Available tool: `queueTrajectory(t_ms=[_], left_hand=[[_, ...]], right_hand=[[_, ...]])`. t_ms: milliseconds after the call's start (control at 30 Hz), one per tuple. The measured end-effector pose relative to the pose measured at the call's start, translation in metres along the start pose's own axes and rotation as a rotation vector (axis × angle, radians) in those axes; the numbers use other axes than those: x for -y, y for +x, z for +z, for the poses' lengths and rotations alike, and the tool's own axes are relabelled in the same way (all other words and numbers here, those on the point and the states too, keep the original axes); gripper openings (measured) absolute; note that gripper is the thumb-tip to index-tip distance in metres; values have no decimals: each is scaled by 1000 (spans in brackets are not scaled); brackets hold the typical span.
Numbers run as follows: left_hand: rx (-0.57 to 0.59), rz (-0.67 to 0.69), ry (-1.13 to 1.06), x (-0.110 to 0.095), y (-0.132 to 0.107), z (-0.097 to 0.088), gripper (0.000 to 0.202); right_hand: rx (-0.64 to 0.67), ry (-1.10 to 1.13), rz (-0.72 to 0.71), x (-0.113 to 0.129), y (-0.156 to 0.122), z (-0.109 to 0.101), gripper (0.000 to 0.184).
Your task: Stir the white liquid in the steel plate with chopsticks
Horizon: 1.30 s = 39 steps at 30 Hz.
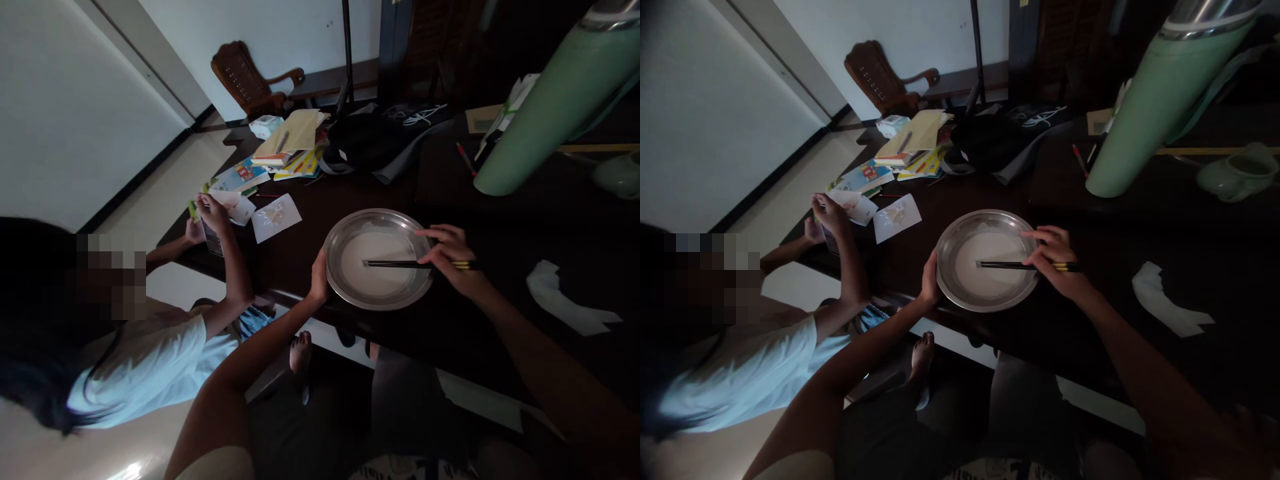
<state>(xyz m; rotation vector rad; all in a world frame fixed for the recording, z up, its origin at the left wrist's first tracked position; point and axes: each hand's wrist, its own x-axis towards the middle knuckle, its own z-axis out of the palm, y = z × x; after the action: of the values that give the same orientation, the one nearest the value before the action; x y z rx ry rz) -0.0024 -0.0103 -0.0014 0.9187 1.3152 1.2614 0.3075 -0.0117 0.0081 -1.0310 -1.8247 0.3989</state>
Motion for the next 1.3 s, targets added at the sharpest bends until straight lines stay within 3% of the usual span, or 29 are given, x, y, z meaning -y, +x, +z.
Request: queueTrajectory(t_ms=[100, 233, 300, 433, 600, 700, 800, 867, 967, 1033, 1167, 1300], left_hand=[[-11, 87, 29, -3, -2, 0, 29], [-19, 71, 21, -4, -2, 0, 30], [-16, 63, 14, -3, -2, 1, 31], [-20, 63, 38, -2, -2, 3, 32], [-8, 58, 27, -5, -5, 5, 35], [-20, 71, 41, -5, -6, 6, 35], [-28, 78, 44, -6, -5, 6, 35], [-31, 76, 42, -6, -5, 6, 33], [-28, 54, 43, -7, -5, 5, 32], [-12, 27, 40, -6, -4, 5, 35], [-8, 16, 30, -1, -2, 3, 36], [-12, 74, 21, 1, -1, 2, 34]], right_hand=[[-23, -72, 3, 0, 0, 2, 28], [-194, 33, 28, 2, 0, -8, 49], [-137, 74, 7, 3, 0, -9, 49], [33, -49, -7, 3, 0, -6, 31], [-184, 17, 40, 2, 0, -13, 49], [-83, 92, 24, 4, 0, -11, 48], [38, -9, 38, 5, 0, -7, 33], [-32, -49, 63, 4, 1, -8, 33], [-202, 46, 69, 2, 1, -12, 49], [-164, 113, 45, 3, 0, -11, 52], [58, 16, 24, 5, 0, -4, 34], [-121, -13, 71, 4, 0, -8, 44]])
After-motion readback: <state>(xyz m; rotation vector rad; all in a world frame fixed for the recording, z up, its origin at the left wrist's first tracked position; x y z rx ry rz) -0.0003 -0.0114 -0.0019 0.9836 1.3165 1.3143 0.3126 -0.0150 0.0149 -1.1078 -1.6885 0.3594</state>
